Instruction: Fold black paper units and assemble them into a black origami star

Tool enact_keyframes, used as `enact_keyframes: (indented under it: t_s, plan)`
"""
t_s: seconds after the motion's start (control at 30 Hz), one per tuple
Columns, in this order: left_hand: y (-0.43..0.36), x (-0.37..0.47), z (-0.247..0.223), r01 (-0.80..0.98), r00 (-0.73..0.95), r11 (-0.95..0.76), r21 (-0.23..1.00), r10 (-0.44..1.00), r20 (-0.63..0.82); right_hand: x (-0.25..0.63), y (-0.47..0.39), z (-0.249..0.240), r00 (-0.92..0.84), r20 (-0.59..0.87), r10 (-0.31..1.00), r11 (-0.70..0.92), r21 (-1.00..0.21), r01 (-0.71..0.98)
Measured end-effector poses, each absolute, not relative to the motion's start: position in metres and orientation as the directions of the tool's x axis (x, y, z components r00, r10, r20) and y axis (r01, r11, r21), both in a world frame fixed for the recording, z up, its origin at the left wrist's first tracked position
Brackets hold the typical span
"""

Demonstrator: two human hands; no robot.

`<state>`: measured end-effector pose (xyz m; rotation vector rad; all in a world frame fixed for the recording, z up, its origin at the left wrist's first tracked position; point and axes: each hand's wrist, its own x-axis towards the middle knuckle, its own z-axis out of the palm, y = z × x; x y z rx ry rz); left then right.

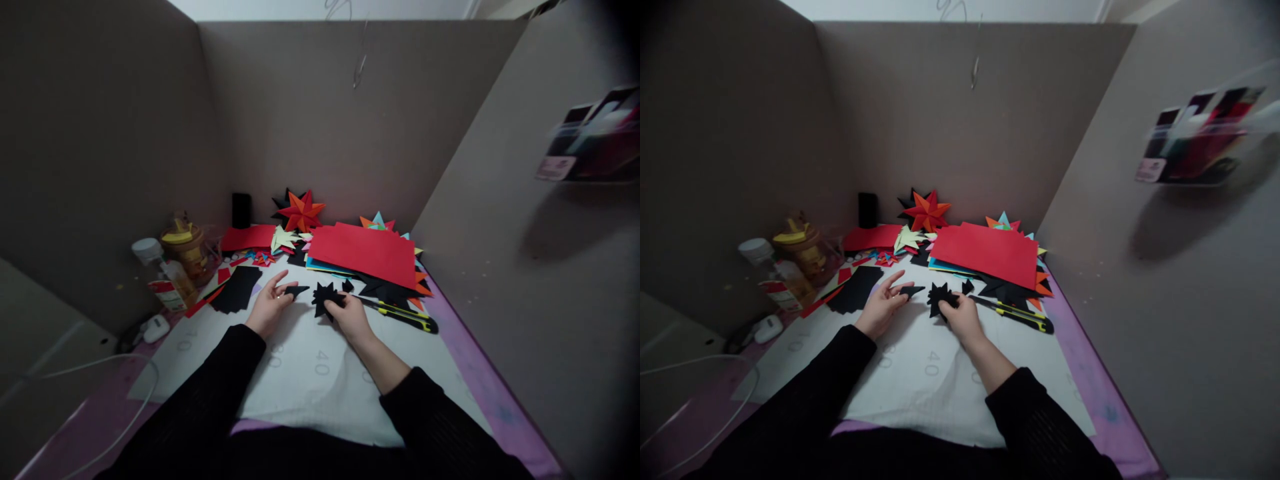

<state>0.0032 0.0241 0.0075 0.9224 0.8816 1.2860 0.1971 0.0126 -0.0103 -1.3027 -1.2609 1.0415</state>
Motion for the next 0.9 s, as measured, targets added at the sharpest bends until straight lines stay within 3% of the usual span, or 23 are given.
enact_keyframes:
  t_s: [0.47,0.9]
  plan:
    - [0.024,0.0045,0.0047,-0.377,0.071,0.064,0.924,0.997,-0.04,0.1968,0.0113,-0.0069,0.065,0.071,0.995,0.062,-0.989,0.134]
    - [0.0249,0.0027,0.005,-0.263,0.01,0.087,0.961,0.996,-0.087,0.1967,0.0102,-0.0062,0.078,0.042,0.996,0.033,-0.993,0.111]
